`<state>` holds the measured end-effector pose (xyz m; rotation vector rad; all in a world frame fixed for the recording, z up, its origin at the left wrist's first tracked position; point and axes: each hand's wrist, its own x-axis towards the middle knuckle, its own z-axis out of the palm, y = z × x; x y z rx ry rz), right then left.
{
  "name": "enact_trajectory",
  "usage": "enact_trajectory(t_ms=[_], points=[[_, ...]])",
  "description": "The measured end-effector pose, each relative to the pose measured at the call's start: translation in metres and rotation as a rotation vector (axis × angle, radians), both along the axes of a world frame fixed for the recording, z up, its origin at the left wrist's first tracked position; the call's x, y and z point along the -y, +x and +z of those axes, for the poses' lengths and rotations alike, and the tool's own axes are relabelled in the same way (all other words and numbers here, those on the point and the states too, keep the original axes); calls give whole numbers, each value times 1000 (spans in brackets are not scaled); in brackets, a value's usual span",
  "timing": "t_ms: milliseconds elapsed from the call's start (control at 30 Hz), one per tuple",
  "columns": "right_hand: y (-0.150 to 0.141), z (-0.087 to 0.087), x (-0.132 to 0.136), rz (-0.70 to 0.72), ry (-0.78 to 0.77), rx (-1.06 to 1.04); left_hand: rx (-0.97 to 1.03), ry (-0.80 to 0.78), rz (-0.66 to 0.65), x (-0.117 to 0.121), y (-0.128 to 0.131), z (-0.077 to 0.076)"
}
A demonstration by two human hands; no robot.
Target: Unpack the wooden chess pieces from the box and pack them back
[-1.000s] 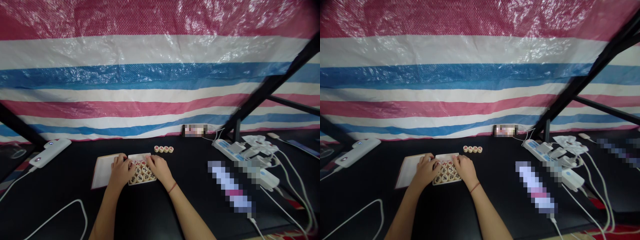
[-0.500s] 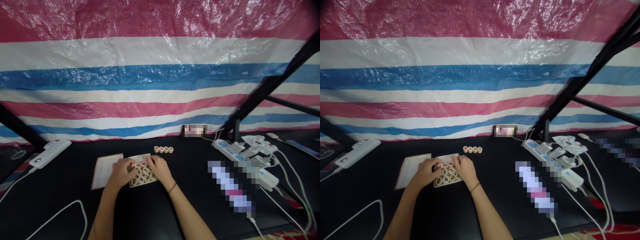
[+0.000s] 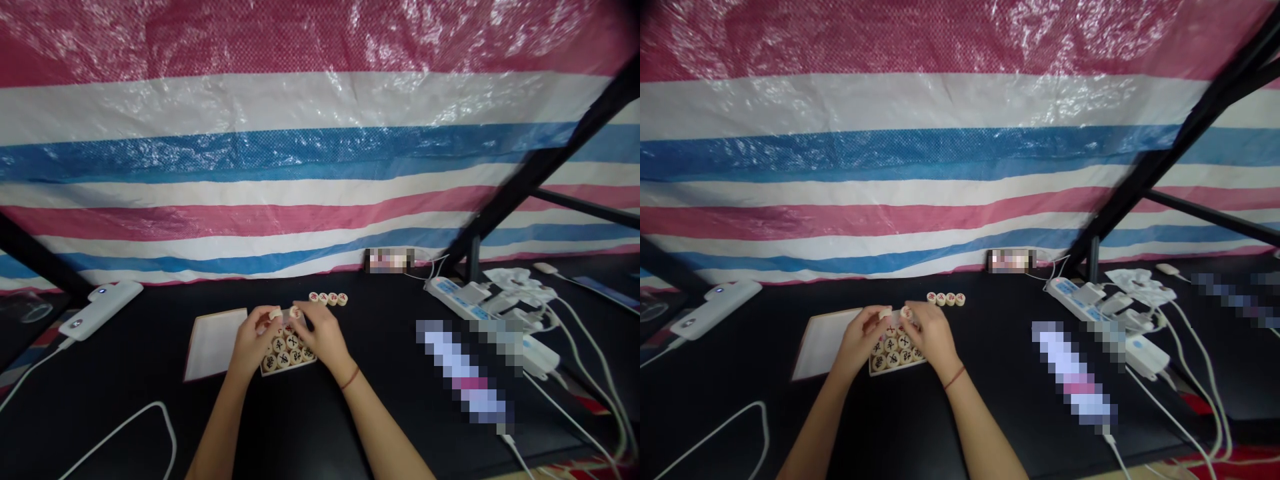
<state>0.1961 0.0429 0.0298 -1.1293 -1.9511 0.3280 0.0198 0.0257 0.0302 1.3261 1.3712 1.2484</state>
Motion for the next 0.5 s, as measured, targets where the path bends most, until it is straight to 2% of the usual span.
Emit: enact_trajectory(t_ms=[100, 200, 300, 367, 433, 500], points=[[23, -1, -12, -177, -66, -2, 17, 65, 154, -4, -7, -2], [38, -7, -18, -233, -214, 84, -14, 89, 225, -6, -13, -4], [40, -14, -19, -252, -322, 189, -17, 47, 227, -7, -14, -6], [39, -14, -18, -241, -334, 226, -14, 24, 210, -6, -12, -6], [35, -10, -16, -208, -289, 181, -45, 41, 170, -5, -8, -6], [28, -3, -11, -139, -245, 53, -140, 113, 102, -3, -3, -6]])
